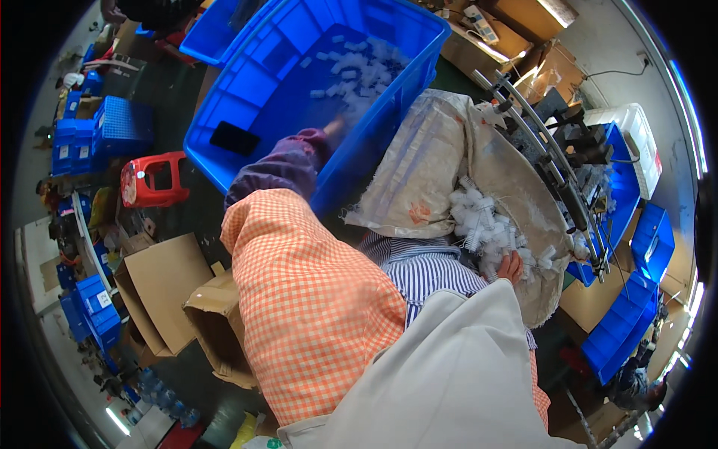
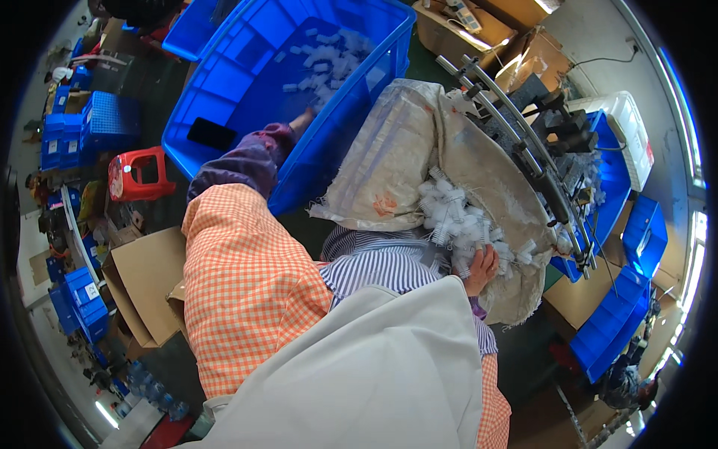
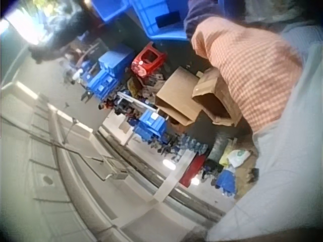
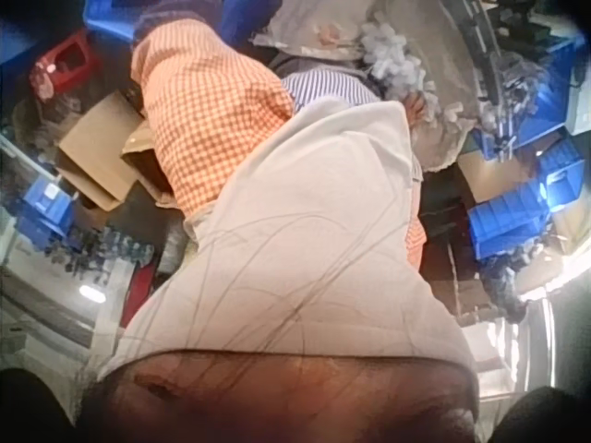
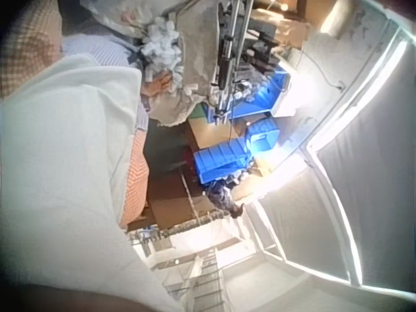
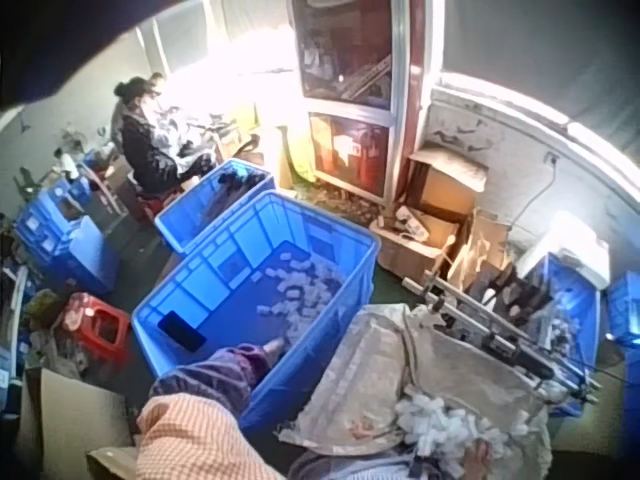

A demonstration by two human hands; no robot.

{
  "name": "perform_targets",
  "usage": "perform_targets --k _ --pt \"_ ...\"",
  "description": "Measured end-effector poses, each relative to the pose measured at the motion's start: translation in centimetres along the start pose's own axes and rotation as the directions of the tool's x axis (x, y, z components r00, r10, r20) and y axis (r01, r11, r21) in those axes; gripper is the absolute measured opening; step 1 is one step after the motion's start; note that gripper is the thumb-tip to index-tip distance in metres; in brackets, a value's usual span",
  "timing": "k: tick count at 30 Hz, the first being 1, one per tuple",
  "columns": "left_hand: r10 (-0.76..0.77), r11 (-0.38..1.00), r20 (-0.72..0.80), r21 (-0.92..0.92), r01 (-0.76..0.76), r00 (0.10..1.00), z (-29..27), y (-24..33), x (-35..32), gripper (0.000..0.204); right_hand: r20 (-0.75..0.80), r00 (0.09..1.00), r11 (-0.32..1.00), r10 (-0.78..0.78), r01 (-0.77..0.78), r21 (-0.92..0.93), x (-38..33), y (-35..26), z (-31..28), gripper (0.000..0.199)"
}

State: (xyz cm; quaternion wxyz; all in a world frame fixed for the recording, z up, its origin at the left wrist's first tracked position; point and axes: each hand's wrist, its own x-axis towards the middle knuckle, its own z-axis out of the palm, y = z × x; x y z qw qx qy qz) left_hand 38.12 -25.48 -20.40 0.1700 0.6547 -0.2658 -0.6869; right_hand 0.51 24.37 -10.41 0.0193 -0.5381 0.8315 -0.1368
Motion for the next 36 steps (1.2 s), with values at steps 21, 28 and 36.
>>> perform_targets --k 21,28,36 --pt "-0.111 0.490 0.967 0.252 -0.834 0.228 18.9 -3.8 -35.2 0.029 -0.116 0.988 0.993 0.101 -0.107 -0.048 1.7 -2.5 -1.3 0.063" --pt "0.101 -0.164 0.956 0.288 -0.943 0.275 23.2 -13.1 -31.6 0.014 -0.126 0.983 0.991 0.132 -0.128 0.043 3.8 -1.0 -1.8 0.062" --pt "-0.240 -0.493 0.970 -0.153 -0.856 -0.035 27.0 -16.8 -28.9 0.012 -0.072 0.944 0.946 0.321 -0.318 0.059 5.8 0.1 -1.5 0.050"
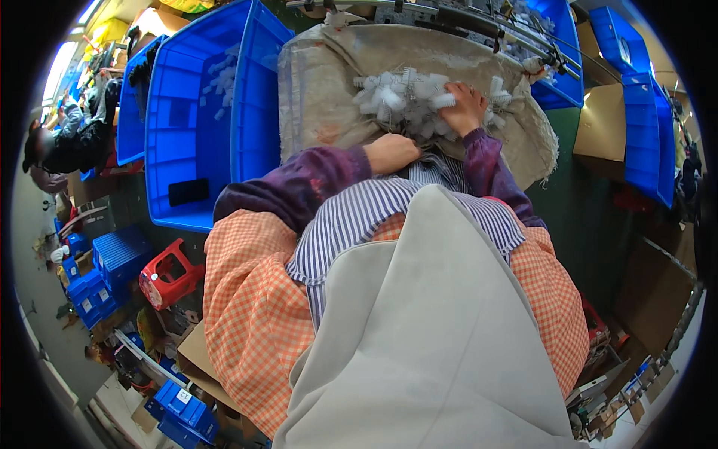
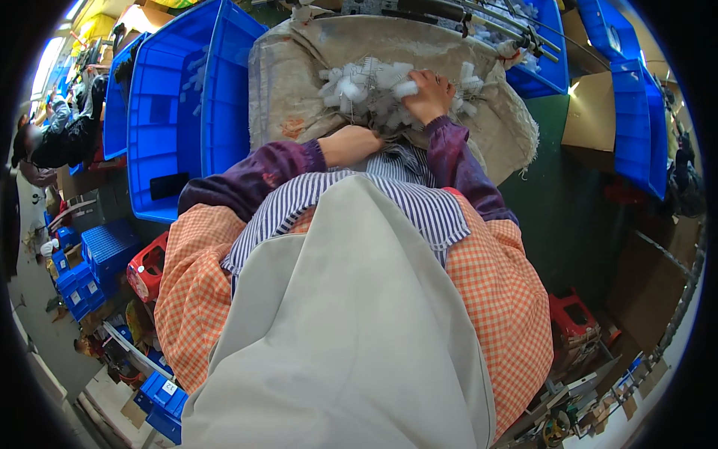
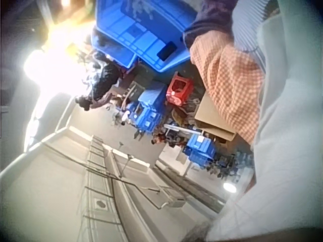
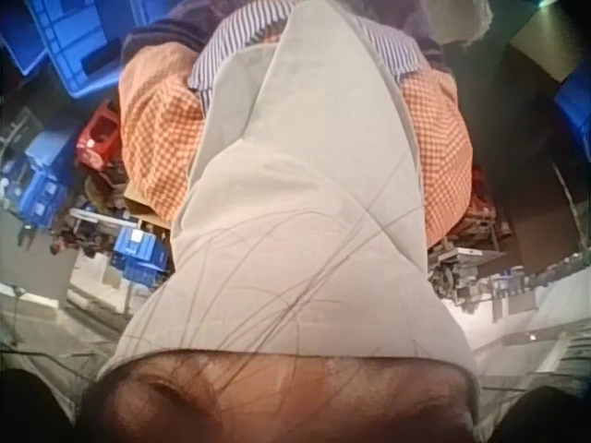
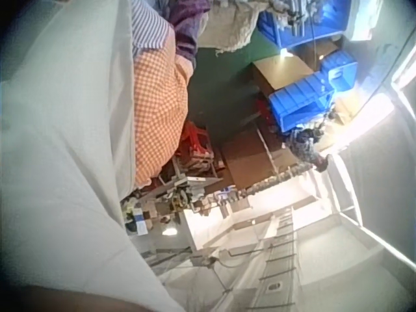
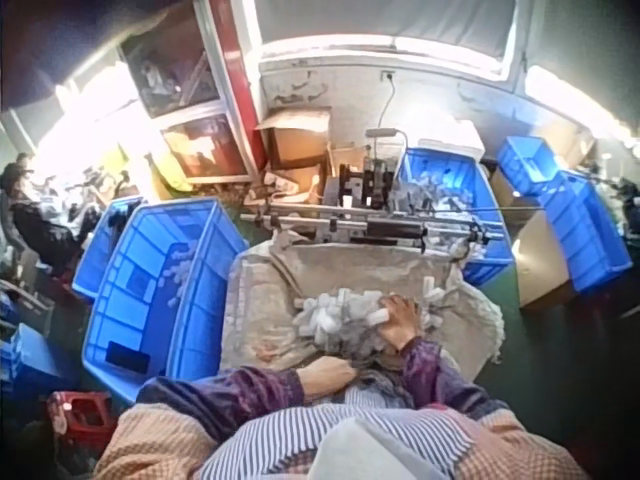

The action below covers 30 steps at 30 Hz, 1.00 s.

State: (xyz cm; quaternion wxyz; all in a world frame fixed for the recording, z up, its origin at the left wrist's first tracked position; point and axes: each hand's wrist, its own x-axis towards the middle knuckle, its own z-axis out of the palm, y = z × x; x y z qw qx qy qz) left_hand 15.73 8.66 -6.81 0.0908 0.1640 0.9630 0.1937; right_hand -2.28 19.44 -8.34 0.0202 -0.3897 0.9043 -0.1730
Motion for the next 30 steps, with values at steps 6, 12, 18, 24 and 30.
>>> perform_targets --k 6,12,18,24,30 --pt "-0.192 0.969 0.067 0.171 0.178 0.979 4.5 -1.9 2.9 0.014 -0.023 1.000 1.000 -0.015 0.015 0.001 0.0 -0.2 -0.1 0.047" --pt "-0.125 0.967 0.047 0.230 0.111 0.991 5.3 -2.1 3.6 0.015 -0.054 0.997 0.998 -0.057 0.059 0.029 -0.2 0.2 0.4 0.048" --pt "-0.072 0.996 -0.012 0.051 0.073 0.997 2.3 -1.5 1.8 0.012 -0.023 0.992 0.984 -0.124 0.126 0.122 0.3 0.7 -0.7 0.052" --pt "-0.047 0.995 -0.014 -0.089 0.046 0.999 -2.4 2.1 0.8 0.016 0.007 0.945 0.910 -0.326 0.312 0.272 2.9 2.2 -1.1 0.055" --pt "-0.013 0.987 -0.017 -0.157 0.010 1.000 -6.3 4.3 0.1 0.013 0.331 0.913 0.791 -0.239 -0.015 0.612 4.6 2.4 -3.9 0.062"
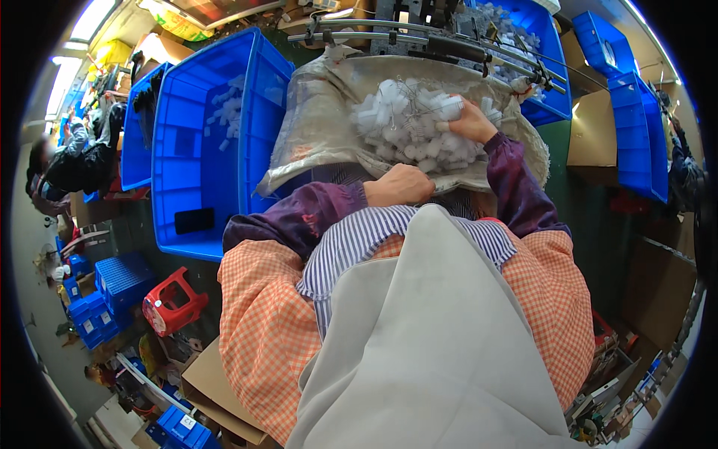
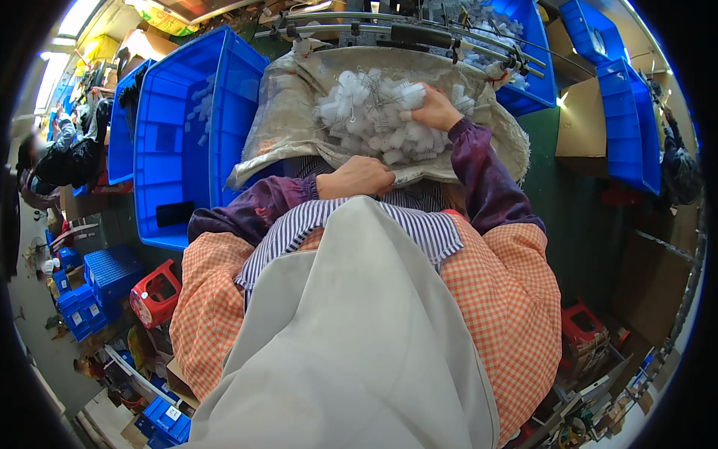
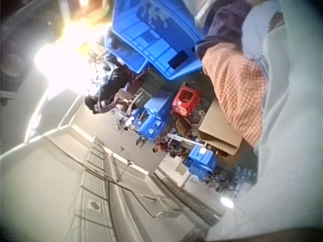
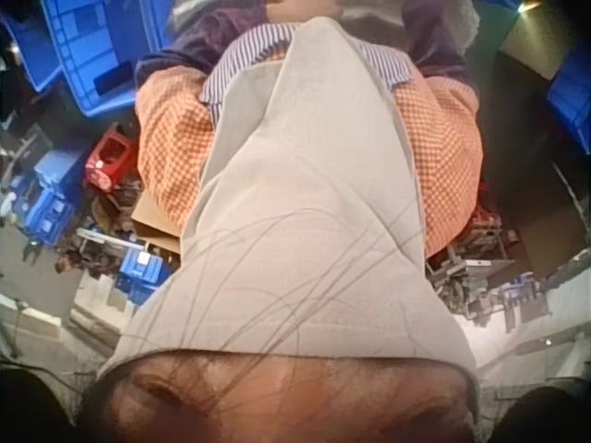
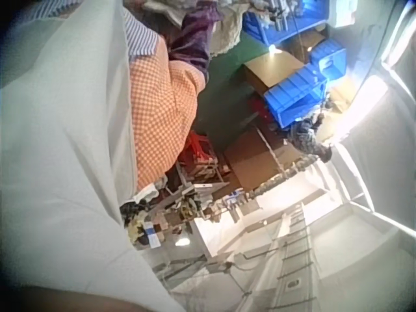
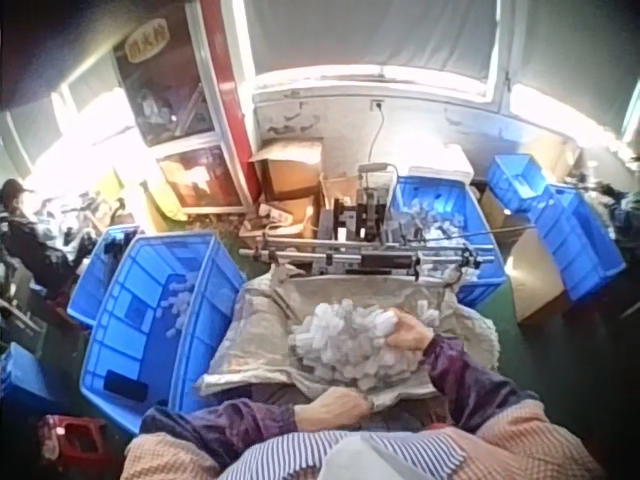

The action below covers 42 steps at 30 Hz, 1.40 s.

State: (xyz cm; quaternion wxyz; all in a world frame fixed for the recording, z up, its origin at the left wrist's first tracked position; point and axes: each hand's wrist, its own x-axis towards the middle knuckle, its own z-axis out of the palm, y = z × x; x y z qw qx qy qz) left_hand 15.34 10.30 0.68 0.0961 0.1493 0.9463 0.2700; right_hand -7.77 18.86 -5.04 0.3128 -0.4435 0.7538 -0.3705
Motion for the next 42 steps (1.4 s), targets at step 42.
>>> perform_targets --k 42 --pt "-0.238 0.969 -0.307 -0.017 0.245 0.921 -13.9 -8.9 0.9 0.026 0.335 0.930 0.958 0.149 -0.220 0.185 5.8 0.6 -3.1 0.073"
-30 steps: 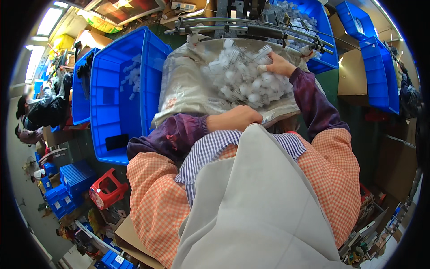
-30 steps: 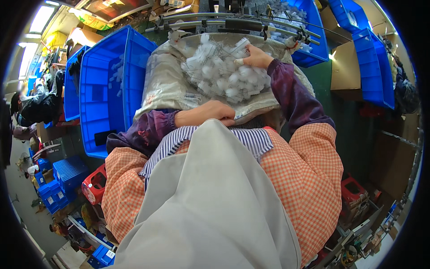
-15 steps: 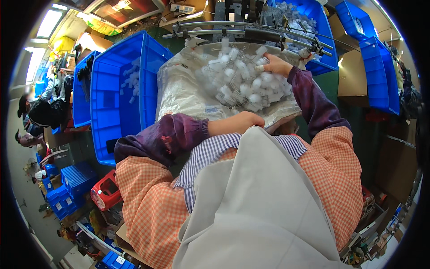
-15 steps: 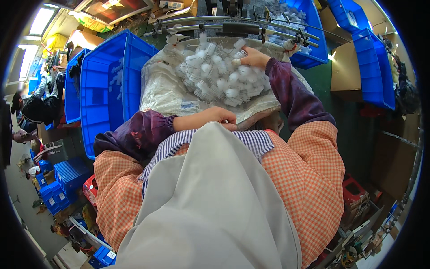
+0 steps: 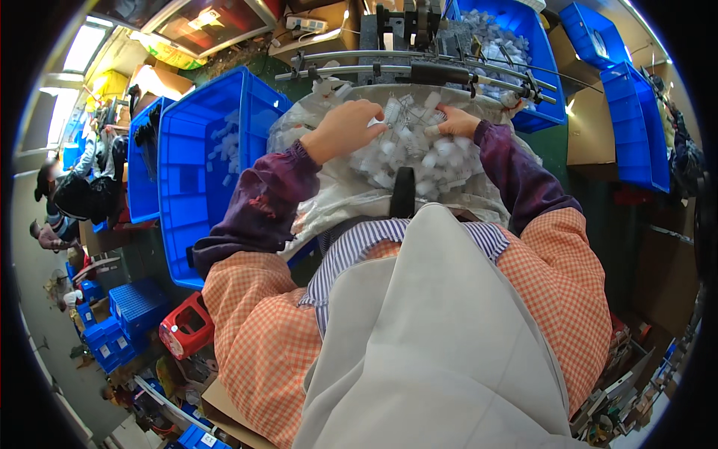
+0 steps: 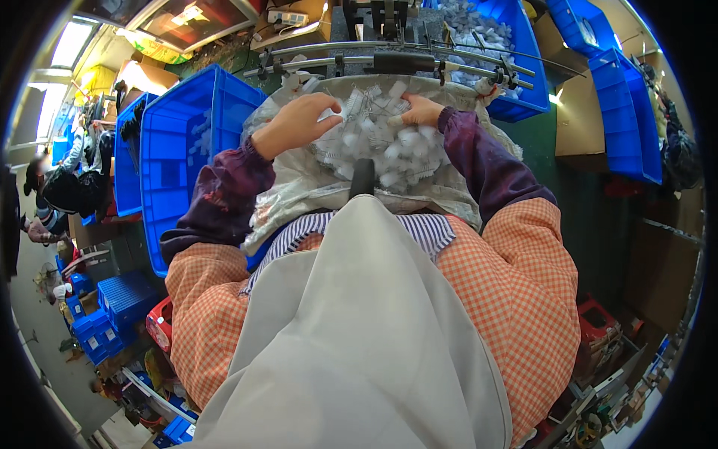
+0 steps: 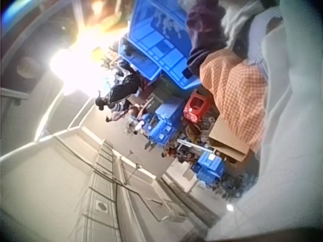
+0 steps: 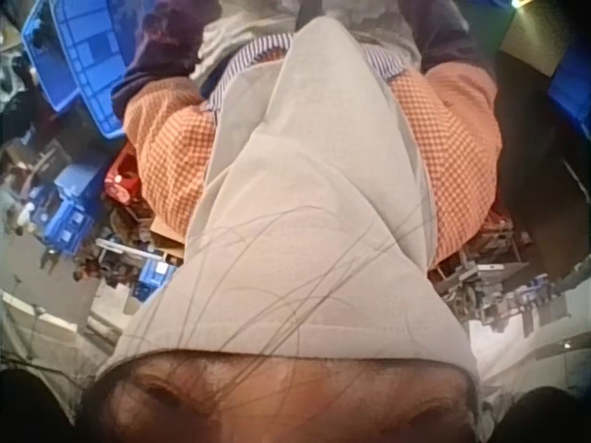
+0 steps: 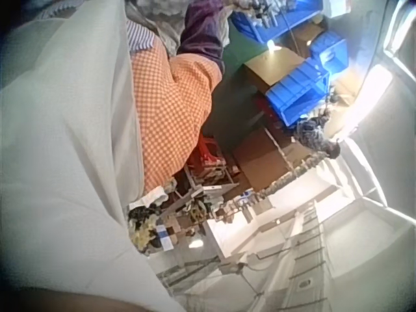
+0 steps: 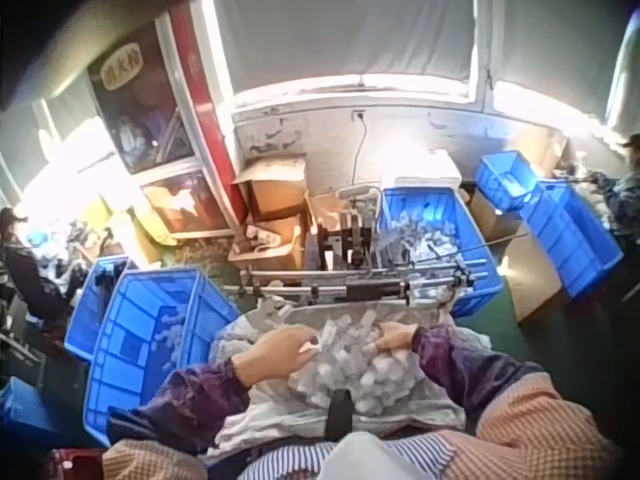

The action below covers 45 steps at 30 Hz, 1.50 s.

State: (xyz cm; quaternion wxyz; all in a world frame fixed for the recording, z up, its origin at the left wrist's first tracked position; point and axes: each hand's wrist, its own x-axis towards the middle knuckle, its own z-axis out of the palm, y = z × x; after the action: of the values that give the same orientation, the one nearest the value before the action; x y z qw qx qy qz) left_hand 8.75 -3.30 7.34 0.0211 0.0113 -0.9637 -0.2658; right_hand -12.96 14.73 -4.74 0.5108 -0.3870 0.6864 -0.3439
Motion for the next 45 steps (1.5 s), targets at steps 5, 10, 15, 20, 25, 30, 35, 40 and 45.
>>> perform_targets --k 5,10,15,20,25,30,35,40,45 --pt "-0.399 0.886 0.110 0.302 0.352 0.910 1.5 -8.4 2.6 0.032 -0.046 0.996 0.996 -0.076 0.074 -0.044 -0.7 -1.3 0.2 0.060" --pt "-0.372 0.901 0.009 0.242 0.359 0.928 5.8 -15.1 2.9 0.046 -0.237 0.970 0.979 0.060 -0.011 0.203 -0.2 -0.8 0.7 0.046" --pt "-0.412 0.857 -0.047 0.319 0.404 0.910 7.8 -14.5 4.0 0.034 -0.332 0.936 0.963 0.117 -0.025 0.270 0.6 -1.5 2.1 0.045" --pt "-0.353 0.878 -0.080 0.317 0.360 0.932 8.3 -15.2 3.7 0.029 -0.328 0.924 0.951 0.195 -0.096 0.293 3.0 -1.4 2.4 0.040" --pt "-0.366 0.834 -0.138 0.390 0.390 0.920 6.4 -12.9 2.8 0.023 -0.431 0.897 0.935 0.093 0.071 0.349 1.8 -3.1 1.9 0.029" --pt "-0.217 0.915 -0.352 0.252 0.316 0.910 3.0 -7.2 1.4 0.014 -0.563 0.824 0.868 -0.062 0.324 0.378 -1.2 -5.7 -1.2 0.017" --pt "0.096 0.991 -0.245 -0.067 -0.116 0.965 2.2 -0.1 1.5 0.017 -0.564 0.826 0.846 -0.003 0.303 0.439 -1.4 -4.7 -5.3 0.021" --pt "0.420 0.905 0.239 -0.175 -0.387 0.876 6.4 3.5 0.8 0.025 -0.727 0.661 0.955 -0.185 0.294 0.024 1.3 -4.3 -5.8 0.029" --pt "0.475 0.871 0.227 0.018 -0.491 0.850 8.8 5.0 2.2 0.038 -0.748 0.444 0.855 -0.493 0.090 -0.510 4.6 -2.6 -9.6 0.031"
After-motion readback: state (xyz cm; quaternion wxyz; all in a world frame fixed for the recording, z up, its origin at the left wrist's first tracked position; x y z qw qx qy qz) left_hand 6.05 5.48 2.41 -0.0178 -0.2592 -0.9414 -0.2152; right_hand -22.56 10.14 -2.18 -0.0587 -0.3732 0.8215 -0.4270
